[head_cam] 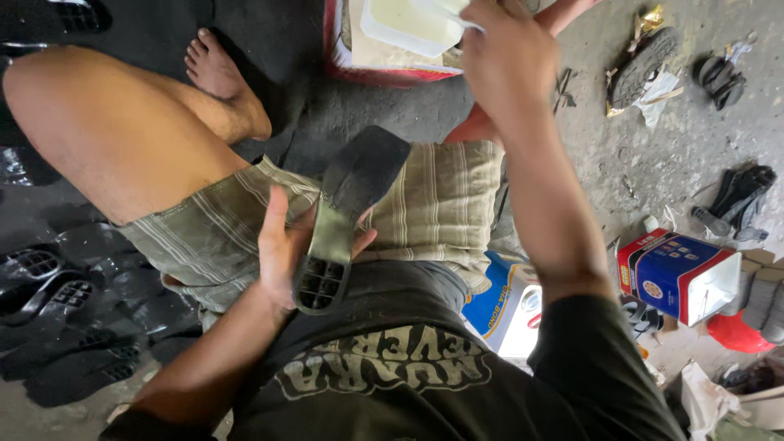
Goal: The person sits on the floor and uses a small brush to apply white paint to the soles of black slippers. They repeatedly dip the brush into a container of paint and cover the textured surface of each slipper before placing it aside.
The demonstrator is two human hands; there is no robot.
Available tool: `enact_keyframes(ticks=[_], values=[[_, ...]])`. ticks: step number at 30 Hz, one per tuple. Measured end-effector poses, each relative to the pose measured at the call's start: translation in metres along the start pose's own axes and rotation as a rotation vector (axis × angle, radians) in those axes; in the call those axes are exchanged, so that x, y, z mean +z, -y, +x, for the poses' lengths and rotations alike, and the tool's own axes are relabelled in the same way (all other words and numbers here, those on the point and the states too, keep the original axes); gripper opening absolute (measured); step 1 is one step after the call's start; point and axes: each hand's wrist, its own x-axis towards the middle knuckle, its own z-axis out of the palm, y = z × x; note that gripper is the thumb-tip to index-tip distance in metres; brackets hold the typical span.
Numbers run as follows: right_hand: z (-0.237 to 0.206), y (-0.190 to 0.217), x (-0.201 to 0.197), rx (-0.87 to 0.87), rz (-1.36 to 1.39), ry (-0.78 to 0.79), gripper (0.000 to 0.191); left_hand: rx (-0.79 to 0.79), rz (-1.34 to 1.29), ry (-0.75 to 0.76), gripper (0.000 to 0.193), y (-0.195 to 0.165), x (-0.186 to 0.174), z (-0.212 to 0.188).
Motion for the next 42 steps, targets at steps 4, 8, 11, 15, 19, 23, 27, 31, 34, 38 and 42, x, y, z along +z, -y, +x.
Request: enact_keyframes(ticks=[4,8,11,15,19,23,27,31,34,38,42], values=[[0.017,-0.007,0.019,-0.018,-0.211,0.178,0.017,0.034,0.047,0.014,0.106,-0.006,0.0,0.003],[0.026,0.006,0.002,-0.011,-0.225,0.259,0.018,0.144,0.048,0.125,0.113,-0.021,0.002,0.007],[-0.003,0.009,-0.038,0.057,-0.125,0.227,0.016,0.168,-0.054,0.204,0.11,-0.031,0.004,0.008],[-0.045,0.03,-0.071,0.068,0.194,0.317,0.014,0.165,-0.123,0.265,0.111,-0.039,0.008,0.01],[-0.083,0.087,-0.074,0.193,1.097,0.403,0.02,0.161,-0.143,0.338,0.113,-0.031,0.015,0.013],[-0.091,0.117,-0.055,0.139,0.758,0.196,0.017,0.147,-0.002,0.432,0.117,-0.023,0.024,0.008],[-0.096,0.124,-0.044,-0.069,0.703,0.023,0.011,0.187,0.056,0.397,0.12,-0.03,0.036,0.001],[-0.097,0.124,-0.046,-0.221,0.899,0.184,0.012,0.32,0.37,0.46,0.115,-0.033,0.05,-0.004],[-0.087,0.121,-0.05,-0.054,0.684,0.134,0.009,0.269,0.63,0.381,0.122,-0.029,0.057,-0.006],[-0.082,0.124,-0.063,-0.054,0.527,-0.054,0.02,0.236,0.417,0.435,0.122,-0.028,0.062,-0.007],[-0.084,0.138,-0.063,-0.039,0.675,-0.01,0.019,0.344,0.441,0.464,0.118,-0.03,0.065,-0.009]])
